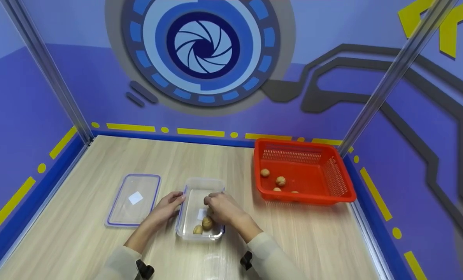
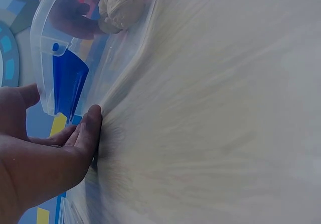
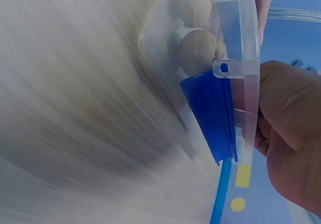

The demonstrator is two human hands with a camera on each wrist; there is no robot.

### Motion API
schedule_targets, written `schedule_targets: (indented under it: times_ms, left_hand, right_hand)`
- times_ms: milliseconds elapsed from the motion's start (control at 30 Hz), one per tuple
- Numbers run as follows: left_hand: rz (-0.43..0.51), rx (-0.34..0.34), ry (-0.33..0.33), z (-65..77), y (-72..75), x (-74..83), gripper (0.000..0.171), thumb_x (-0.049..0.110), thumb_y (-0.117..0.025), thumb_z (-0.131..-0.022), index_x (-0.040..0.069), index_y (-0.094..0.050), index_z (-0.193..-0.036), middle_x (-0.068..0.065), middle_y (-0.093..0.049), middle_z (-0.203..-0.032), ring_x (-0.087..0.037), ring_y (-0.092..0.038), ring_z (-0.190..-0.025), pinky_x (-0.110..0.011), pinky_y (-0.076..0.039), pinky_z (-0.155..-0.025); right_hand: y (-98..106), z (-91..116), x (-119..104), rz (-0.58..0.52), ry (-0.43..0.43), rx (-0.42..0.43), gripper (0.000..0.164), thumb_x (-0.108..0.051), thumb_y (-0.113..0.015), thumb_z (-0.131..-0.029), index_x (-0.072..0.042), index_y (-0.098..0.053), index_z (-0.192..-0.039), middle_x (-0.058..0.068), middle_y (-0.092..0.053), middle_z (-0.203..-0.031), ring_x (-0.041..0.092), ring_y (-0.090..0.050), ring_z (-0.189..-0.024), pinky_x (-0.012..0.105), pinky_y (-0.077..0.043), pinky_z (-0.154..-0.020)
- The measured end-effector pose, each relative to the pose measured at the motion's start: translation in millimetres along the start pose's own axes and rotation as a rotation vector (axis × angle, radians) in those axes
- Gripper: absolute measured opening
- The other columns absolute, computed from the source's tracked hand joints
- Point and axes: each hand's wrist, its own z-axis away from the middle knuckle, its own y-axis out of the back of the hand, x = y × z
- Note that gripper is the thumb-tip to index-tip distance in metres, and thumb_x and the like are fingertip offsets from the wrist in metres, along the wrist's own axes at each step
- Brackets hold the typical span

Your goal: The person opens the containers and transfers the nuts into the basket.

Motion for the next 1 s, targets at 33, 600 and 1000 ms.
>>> schedule_targets:
  times_ms: [33, 600, 1000]
  left_hand:
    - [-0.002, -0.002, -0.002, 2.4, -0.2, 3.5, 0.050, 0.023, -0.055, -0.103, -0.012, -0.044, -0.137, -0.025, -0.056, -0.129, -0.037, -0.056, -0.118, -0.047, -0.048, -0.099]
    - [-0.058, 0.014, -0.004, 0.1, 0.1, -0.3, 0.054, 0.027, -0.055, -0.103, -0.013, -0.043, -0.138, -0.028, -0.055, -0.130, -0.036, -0.057, -0.117, -0.048, -0.048, -0.099]
    - [-0.069, 0.014, -0.010, -20.2, 4.4, -31.2, 0.059, 0.037, -0.058, -0.100, -0.006, -0.046, -0.138, -0.022, -0.057, -0.130, -0.029, -0.058, -0.115, -0.042, -0.051, -0.096]
  right_hand:
    - [0, 0, 0, -0.001, -0.002, 0.006, 0.020, -0.008, -0.076, -0.076, -0.008, -0.070, -0.095, -0.001, -0.065, -0.086, 0.018, -0.062, -0.077, 0.039, -0.052, -0.075]
    - [22, 1, -1, -0.301, -0.137, 0.103, 0.022, -0.011, -0.078, -0.084, -0.013, -0.068, -0.103, 0.002, -0.068, -0.095, 0.016, -0.065, -0.090, 0.033, -0.055, -0.081]
    - [57, 10, 17, -0.448, -0.247, 0.203, 0.028, -0.017, -0.081, -0.084, -0.016, -0.068, -0.109, -0.002, -0.070, -0.097, 0.022, -0.066, -0.091, 0.045, -0.056, -0.085]
